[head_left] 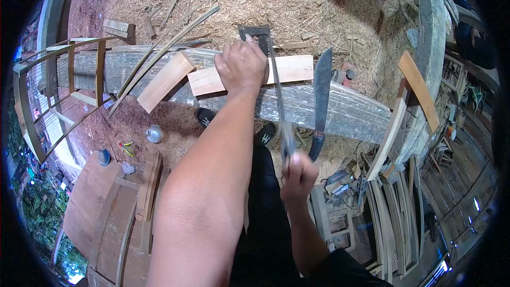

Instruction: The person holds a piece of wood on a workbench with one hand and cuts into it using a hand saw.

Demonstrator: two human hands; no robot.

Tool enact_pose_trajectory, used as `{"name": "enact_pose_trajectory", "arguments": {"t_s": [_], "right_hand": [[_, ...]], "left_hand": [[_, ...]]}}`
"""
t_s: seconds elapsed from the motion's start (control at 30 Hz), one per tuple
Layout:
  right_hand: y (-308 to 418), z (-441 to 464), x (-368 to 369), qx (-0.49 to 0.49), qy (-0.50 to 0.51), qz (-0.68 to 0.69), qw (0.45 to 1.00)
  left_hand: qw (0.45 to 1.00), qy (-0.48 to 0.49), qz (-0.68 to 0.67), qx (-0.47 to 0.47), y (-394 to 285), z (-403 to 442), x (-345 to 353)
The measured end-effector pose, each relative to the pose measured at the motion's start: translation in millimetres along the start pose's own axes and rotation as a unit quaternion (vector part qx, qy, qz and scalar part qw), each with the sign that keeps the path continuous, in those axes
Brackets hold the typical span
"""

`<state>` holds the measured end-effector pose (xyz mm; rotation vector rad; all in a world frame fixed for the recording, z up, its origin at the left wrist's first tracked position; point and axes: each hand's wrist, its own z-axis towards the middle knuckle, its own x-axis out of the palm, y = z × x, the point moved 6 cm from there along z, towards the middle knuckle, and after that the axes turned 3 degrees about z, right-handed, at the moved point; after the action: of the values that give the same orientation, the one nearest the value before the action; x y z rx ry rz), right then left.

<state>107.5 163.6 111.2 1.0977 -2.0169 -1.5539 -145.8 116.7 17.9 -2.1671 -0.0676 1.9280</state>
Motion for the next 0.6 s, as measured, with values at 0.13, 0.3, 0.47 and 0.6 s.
{"name": "enact_pose_trajectory", "arguments": {"t_s": [0.13, 0.3, 0.47, 0.6], "right_hand": [[8.7, -22.4, -14.7, 0.127, 0.002, 0.015, 0.992], [7.6, 60.1, 30.5, 0.04, -0.011, -0.071, 0.997], [11.6, -30.0, -13.2, 0.117, -0.009, 0.034, 0.993], [7.1, 25.3, -0.4, 0.06, 0.007, -0.014, 0.998]], "left_hand": [[1.0, -0.025, -0.001, -0.013, 4.4, -0.2, 4.0], [0.999, -0.031, 0.0, -0.006, 2.1, -0.4, 4.1], [0.997, -0.078, 0.014, 0.018, 1.8, -2.7, 3.3], [0.996, -0.085, 0.013, 0.021, 1.2, -1.6, 3.2]]}}
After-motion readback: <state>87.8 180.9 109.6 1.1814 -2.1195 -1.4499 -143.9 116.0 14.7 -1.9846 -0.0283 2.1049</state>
